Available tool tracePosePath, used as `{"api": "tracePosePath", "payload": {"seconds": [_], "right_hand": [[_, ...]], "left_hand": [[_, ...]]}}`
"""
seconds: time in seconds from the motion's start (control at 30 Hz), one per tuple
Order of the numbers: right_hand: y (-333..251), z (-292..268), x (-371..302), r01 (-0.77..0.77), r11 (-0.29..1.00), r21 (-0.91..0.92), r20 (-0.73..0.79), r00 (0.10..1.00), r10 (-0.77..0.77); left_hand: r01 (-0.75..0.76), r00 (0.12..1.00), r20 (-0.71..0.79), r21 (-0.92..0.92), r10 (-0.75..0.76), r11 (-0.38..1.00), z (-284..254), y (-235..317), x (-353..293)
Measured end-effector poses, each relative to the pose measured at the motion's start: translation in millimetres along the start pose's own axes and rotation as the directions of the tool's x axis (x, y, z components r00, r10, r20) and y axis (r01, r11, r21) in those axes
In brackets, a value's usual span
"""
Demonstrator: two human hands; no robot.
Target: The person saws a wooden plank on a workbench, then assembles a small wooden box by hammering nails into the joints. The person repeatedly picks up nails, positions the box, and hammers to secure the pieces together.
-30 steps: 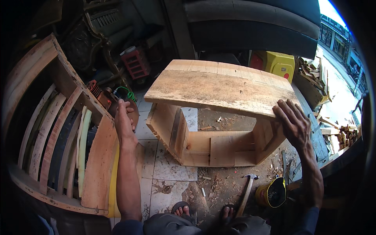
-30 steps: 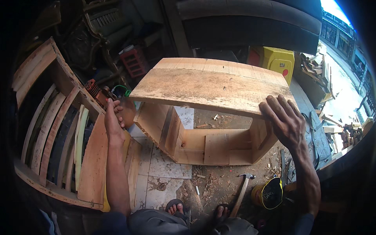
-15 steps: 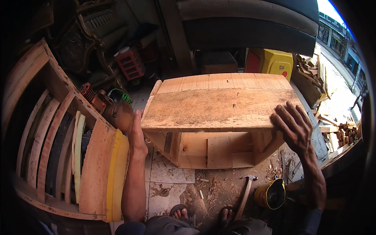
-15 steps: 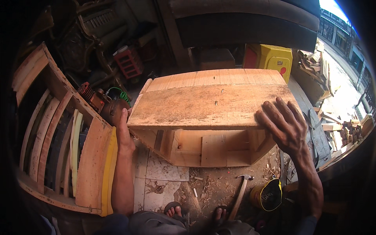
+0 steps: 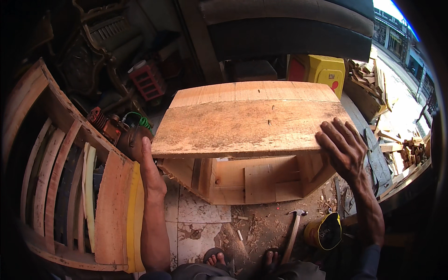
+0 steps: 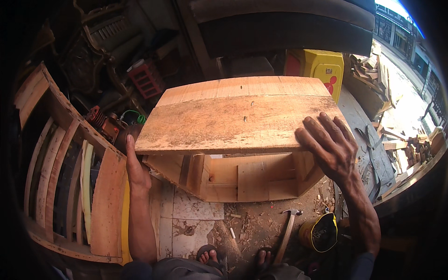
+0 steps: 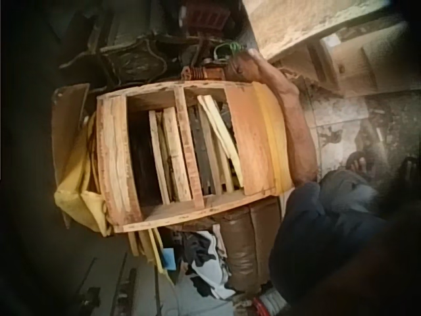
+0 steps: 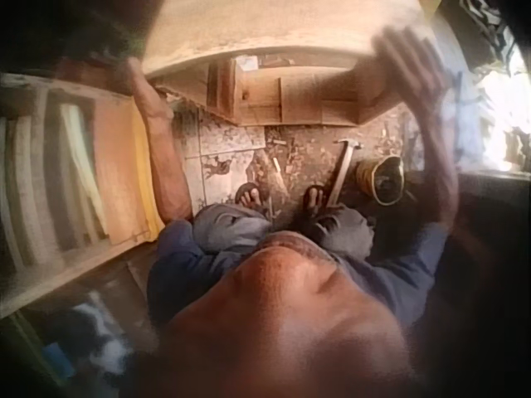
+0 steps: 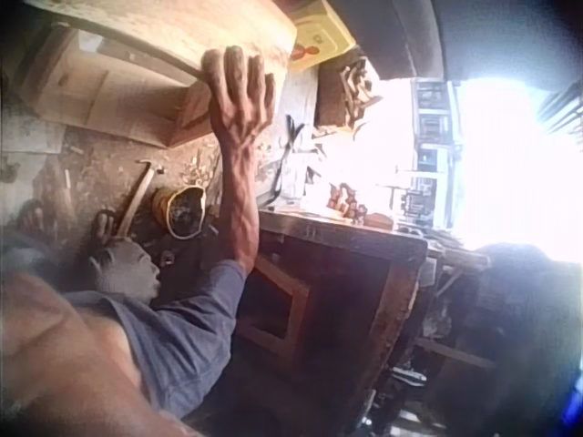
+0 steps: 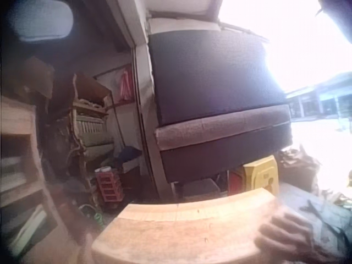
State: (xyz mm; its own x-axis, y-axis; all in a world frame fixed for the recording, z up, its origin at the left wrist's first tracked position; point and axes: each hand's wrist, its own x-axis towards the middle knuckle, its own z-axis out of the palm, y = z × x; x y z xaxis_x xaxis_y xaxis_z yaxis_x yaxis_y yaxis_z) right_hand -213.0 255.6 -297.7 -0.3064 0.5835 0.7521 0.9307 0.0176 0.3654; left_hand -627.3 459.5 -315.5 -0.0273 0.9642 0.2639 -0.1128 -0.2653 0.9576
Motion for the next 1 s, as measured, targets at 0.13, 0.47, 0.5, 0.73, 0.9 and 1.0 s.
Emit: {"api": "tracePosePath", "payload": {"seconds": [0.13,0.47,0.5,0.73,0.9,1.0], "right_hand": [[-4,0,3,-0.092,0.992,0.085,0.151,0.985,0.079],[28,0,-31,-0.541,-0.261,0.8,0.533,0.44,0.723],[26,10,-32,-0.526,-0.395,0.753,0.65,0.499,0.573],[-12,-10,-42,-0.384,-0.384,0.84,0.53,0.428,0.732],[-38,-30,-40,-0.371,-0.33,0.868,0.445,0.287,0.848],[-66,-22,-26,-0.438,-0.29,0.851,0.42,0.236,0.876]], "left_hand": [[-0.024,0.998,0.063,0.127,0.016,0.992,10,-9,-3],[-0.089,0.98,-0.179,0.013,0.09,0.996,30,-34,0],[-0.1,0.969,-0.218,0.073,0.114,0.992,30,-31,4],[-0.113,0.955,-0.266,0.071,0.128,0.991,57,-30,34],[-0.037,0.998,-0.049,-0.061,0.034,0.997,121,-56,118],[0.018,0.997,0.081,-0.068,-0.012,0.998,156,-93,192]]}}
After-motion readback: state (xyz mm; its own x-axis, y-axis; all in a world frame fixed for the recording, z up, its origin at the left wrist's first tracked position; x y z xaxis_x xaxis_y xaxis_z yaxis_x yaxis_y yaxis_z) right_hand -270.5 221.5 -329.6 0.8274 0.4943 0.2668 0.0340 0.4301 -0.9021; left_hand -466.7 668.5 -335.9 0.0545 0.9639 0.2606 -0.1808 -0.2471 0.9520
